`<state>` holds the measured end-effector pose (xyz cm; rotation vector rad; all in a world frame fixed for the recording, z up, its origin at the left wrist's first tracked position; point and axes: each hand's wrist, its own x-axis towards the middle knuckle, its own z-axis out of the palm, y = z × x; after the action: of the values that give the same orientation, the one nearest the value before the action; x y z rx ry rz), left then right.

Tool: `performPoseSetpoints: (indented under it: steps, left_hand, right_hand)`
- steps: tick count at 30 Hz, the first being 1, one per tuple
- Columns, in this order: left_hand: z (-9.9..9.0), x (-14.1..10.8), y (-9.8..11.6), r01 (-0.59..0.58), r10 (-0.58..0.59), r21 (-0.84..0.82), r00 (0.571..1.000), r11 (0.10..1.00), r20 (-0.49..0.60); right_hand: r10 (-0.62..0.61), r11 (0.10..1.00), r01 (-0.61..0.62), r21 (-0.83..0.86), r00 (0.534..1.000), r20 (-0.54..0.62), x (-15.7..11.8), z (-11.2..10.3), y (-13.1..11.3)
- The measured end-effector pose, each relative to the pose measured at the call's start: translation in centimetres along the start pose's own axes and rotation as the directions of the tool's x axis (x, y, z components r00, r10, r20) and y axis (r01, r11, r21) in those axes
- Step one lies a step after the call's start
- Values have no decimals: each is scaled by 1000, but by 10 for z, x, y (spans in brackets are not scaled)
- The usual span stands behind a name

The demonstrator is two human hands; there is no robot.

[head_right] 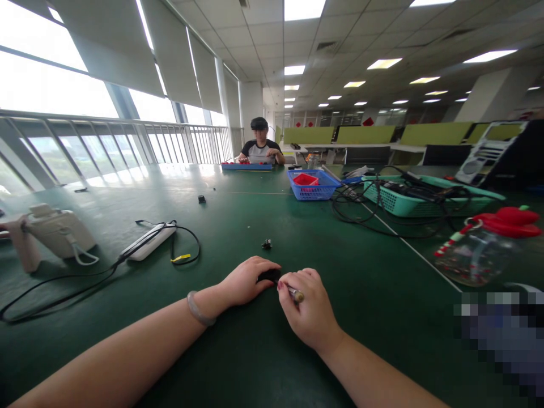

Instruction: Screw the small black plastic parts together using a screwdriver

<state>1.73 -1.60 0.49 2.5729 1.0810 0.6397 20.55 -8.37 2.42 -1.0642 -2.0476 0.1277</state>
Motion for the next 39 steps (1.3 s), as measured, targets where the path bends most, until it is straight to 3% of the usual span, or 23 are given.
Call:
performPoseSetpoints:
  steps: [20,25,29,33,39]
  left_hand:
    - [-2,1,-3,10,-8,-71,1000,997,22]
    - [-2,1,-3,15,-13,-67,1000,998,27]
    - [-1,2,-5,5,-3,-69,999,998,32]
    - [0,3,-7,-7,9,-75,999,997,30]
    - [-1,3,-7,-13,16,-77,999,997,46]
  right_hand:
    - [162,986,-164,21,984,70,-1,1,7]
    - [233,964,-233,126,972,18,-2,1,14]
    - [189,966,-182,186,982,-23,-4,-1,14]
    - [105,986,-112,124,993,55,-4,1,11]
    - [180,979,-192,63,971,158,0,4,8]
